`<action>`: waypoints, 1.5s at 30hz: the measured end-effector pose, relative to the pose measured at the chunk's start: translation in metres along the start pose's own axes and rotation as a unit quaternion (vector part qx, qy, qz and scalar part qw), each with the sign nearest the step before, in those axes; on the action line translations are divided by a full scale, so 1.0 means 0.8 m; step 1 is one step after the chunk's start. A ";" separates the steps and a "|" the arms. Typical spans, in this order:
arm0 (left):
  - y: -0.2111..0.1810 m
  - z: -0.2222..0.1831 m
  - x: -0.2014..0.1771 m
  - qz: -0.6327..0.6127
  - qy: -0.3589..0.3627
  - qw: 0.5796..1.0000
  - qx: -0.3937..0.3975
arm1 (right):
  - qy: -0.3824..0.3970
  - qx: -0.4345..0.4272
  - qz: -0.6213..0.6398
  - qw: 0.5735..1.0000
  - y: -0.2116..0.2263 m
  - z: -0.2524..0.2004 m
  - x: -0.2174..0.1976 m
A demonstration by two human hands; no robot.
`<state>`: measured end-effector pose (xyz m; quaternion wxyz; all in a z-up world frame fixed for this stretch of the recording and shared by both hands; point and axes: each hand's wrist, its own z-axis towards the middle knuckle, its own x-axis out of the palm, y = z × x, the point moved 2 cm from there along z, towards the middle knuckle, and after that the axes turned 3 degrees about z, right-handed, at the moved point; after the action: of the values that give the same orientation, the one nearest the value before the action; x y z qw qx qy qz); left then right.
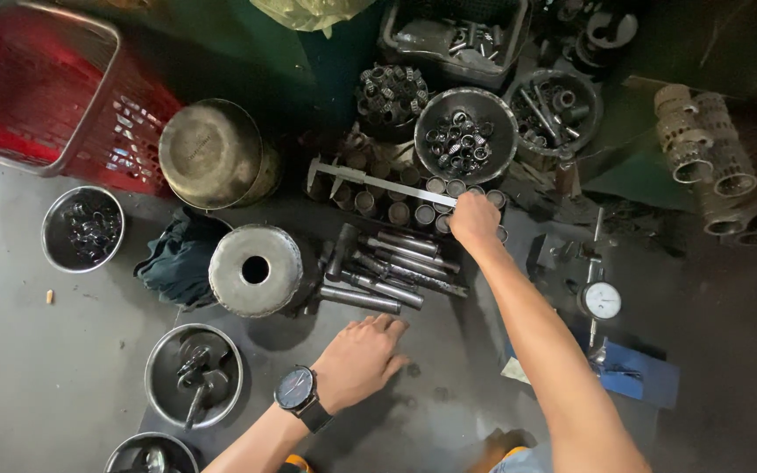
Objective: The recorder is using a lathe-like machine to process a small gear or mechanical part, including mounting, operating the machine with a hand wheel, and cleaning the part with a rag.
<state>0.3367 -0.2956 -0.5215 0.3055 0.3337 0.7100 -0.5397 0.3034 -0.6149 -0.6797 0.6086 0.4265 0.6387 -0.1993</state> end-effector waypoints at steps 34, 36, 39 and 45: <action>0.004 0.019 0.027 0.025 -0.010 1.000 0.008 | -0.025 -0.166 -0.076 0.983 -0.012 -0.044 -0.003; 0.000 0.015 0.022 0.022 0.002 1.000 -0.006 | -0.007 -0.161 -0.061 0.985 -0.015 -0.045 -0.006; 0.000 0.008 0.017 0.013 0.005 1.000 -0.019 | -0.009 -0.167 -0.028 0.985 -0.013 -0.049 -0.013; -0.001 0.006 0.016 0.014 -0.024 1.000 0.003 | 0.064 -0.143 -0.053 0.986 -0.005 -0.040 -0.047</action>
<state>0.3290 -0.2983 -0.5321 0.3292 0.3317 0.6960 -0.5452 0.2765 -0.6035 -0.6395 0.6097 0.3128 0.7200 -0.1099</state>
